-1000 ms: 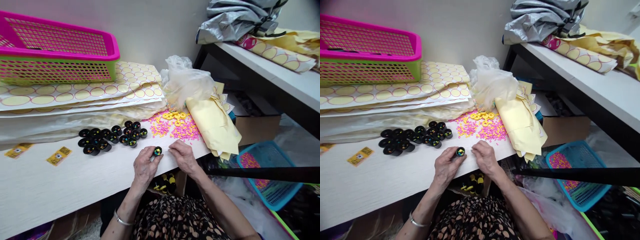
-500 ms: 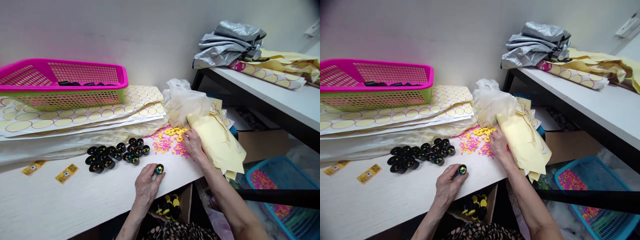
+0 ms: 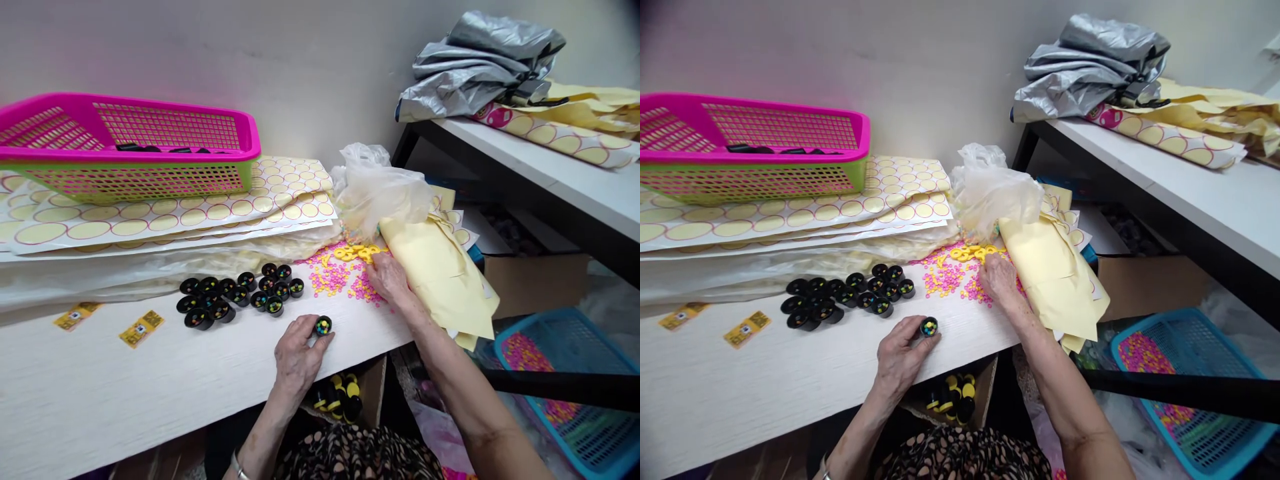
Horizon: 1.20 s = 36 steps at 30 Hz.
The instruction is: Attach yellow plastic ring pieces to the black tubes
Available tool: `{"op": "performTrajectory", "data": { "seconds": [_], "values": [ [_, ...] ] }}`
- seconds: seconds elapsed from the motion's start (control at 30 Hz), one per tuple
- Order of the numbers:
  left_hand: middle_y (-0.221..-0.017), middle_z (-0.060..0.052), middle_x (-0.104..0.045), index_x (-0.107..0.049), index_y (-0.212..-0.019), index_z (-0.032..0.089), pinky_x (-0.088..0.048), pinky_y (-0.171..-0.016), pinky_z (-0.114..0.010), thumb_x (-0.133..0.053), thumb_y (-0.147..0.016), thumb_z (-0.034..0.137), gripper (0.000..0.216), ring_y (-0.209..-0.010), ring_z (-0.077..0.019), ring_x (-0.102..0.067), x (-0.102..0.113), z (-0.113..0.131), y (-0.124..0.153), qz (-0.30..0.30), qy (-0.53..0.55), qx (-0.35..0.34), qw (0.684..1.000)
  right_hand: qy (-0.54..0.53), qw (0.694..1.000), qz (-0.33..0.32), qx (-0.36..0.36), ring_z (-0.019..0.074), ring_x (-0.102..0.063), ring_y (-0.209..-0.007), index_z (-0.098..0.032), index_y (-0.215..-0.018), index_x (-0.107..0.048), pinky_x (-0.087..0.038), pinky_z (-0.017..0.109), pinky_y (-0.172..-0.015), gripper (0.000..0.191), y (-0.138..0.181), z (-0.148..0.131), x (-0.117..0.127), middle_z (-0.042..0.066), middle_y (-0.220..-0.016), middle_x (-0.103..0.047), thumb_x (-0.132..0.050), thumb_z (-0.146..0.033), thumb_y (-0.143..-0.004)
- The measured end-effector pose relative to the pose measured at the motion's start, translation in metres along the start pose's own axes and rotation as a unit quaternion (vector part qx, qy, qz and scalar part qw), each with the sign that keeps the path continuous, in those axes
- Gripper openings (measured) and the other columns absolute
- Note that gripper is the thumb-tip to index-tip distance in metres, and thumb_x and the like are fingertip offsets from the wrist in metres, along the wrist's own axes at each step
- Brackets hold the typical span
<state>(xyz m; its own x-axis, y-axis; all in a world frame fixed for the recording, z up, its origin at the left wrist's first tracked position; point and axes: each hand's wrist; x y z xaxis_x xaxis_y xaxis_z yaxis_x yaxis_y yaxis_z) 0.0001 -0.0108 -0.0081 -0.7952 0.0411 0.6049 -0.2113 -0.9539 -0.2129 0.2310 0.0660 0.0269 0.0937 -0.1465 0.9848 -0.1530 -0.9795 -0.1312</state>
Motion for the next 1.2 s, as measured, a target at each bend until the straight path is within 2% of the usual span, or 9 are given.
{"op": "performTrajectory", "data": {
  "seconds": [0.27,0.37,0.43,0.5,0.57,0.63,0.77,0.97,1.2],
  "values": [
    [-0.091,-0.004,-0.064,-0.062,-0.092,0.020,-0.047,-0.077,-0.029,-0.062,-0.076,0.029,0.018,-0.087,-0.0172,-0.059,0.000,-0.001,0.002,0.009,0.016,-0.001,1.000,-0.008,0.996,0.073,0.044,0.0250,-0.055,-0.083,-0.013,-0.097,-0.060,-0.038,0.033,-0.070,0.031,0.001,0.014,0.019,0.013,-0.086,-0.063,-0.040,-0.006,-0.074],
    [-0.091,-0.003,-0.064,-0.062,-0.092,0.020,-0.046,-0.077,-0.029,-0.063,-0.075,0.028,0.019,-0.086,-0.0172,-0.058,0.000,0.000,0.002,0.004,0.013,0.005,1.000,-0.113,0.986,0.103,0.069,0.0242,-0.055,-0.090,-0.014,-0.096,-0.061,-0.040,0.034,-0.077,0.029,0.009,0.011,0.029,0.012,-0.092,-0.063,-0.041,-0.007,-0.077],
    [-0.090,-0.003,-0.064,-0.062,-0.092,0.019,-0.045,-0.077,-0.029,-0.063,-0.074,0.027,0.019,-0.086,-0.0173,-0.058,0.000,0.002,0.002,0.002,0.013,0.010,1.000,-0.225,0.968,0.040,0.099,0.0201,-0.057,-0.087,-0.016,-0.092,-0.063,-0.043,0.031,-0.077,0.025,0.017,0.004,0.033,0.007,-0.089,-0.064,-0.042,-0.011,-0.080],
    [-0.090,-0.003,-0.064,-0.062,-0.092,0.019,-0.045,-0.077,-0.029,-0.063,-0.074,0.027,0.019,-0.086,-0.0172,-0.058,0.000,0.003,0.002,0.002,0.015,0.014,1.000,-0.297,0.940,-0.082,0.148,0.0162,-0.058,-0.079,-0.018,-0.087,-0.064,-0.044,0.028,-0.073,0.022,0.027,-0.005,0.033,0.003,-0.084,-0.065,-0.044,-0.012,-0.080],
    [-0.089,-0.003,-0.064,-0.062,-0.091,0.019,-0.045,-0.077,-0.029,-0.063,-0.075,0.027,0.019,-0.085,-0.0170,-0.058,0.000,0.004,0.001,0.001,0.016,0.016,1.000,-0.301,0.916,-0.179,0.195,0.0145,-0.058,-0.076,-0.018,-0.083,-0.065,-0.043,0.026,-0.070,0.023,0.035,-0.016,0.031,0.001,-0.080,-0.065,-0.044,-0.009,-0.078],
    [-0.089,-0.003,-0.064,-0.062,-0.092,0.019,-0.045,-0.077,-0.029,-0.064,-0.074,0.027,0.019,-0.085,-0.0169,-0.057,0.000,0.004,0.001,0.000,0.017,0.016,1.000,-0.263,0.912,-0.212,0.232,0.0142,-0.057,-0.074,-0.018,-0.081,-0.066,-0.041,0.026,-0.069,0.025,0.042,-0.025,0.027,0.001,-0.079,-0.064,-0.044,-0.007,-0.077],
    [-0.089,-0.003,-0.064,-0.062,-0.093,0.019,-0.045,-0.076,-0.029,-0.064,-0.074,0.029,0.021,-0.085,-0.0172,-0.057,0.001,0.004,0.002,-0.003,0.018,0.018,1.000,-0.205,0.928,-0.178,0.256,0.0144,-0.055,-0.076,-0.020,-0.083,-0.064,-0.039,0.025,-0.068,0.023,0.053,-0.034,0.023,0.003,-0.085,-0.060,-0.045,-0.008,-0.079],
    [-0.092,-0.004,-0.064,-0.063,-0.096,0.020,-0.046,-0.077,-0.029,-0.069,-0.070,0.028,0.028,-0.086,-0.0180,-0.058,-0.004,0.000,0.004,0.015,0.038,0.022,0.999,-0.135,0.983,-0.085,0.096,0.0178,-0.052,-0.075,-0.019,-0.086,-0.056,-0.037,0.027,-0.062,0.013,0.084,-0.043,0.013,0.005,-0.086,-0.053,-0.055,-0.031,-0.081],
    [-0.088,-0.003,-0.064,-0.065,-0.090,0.021,-0.046,-0.077,-0.028,-0.065,-0.073,0.028,0.018,-0.085,-0.0169,-0.058,-0.004,0.001,0.003,0.011,0.051,0.021,0.998,-0.287,0.951,-0.020,0.116,0.0175,-0.051,-0.079,-0.019,-0.091,-0.059,-0.041,0.029,-0.069,0.013,0.093,-0.056,0.009,0.004,-0.086,-0.053,-0.055,-0.027,-0.081]
  ]
}}
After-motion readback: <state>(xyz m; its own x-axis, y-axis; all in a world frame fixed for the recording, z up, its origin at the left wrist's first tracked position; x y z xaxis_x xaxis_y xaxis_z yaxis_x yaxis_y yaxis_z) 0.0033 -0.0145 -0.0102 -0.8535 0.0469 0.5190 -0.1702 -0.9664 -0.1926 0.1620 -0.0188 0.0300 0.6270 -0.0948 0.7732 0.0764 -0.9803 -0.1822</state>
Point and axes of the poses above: each hand's wrist, its own y-axis away from the middle knuckle, its own x-axis out of the back of the hand, z = x × y
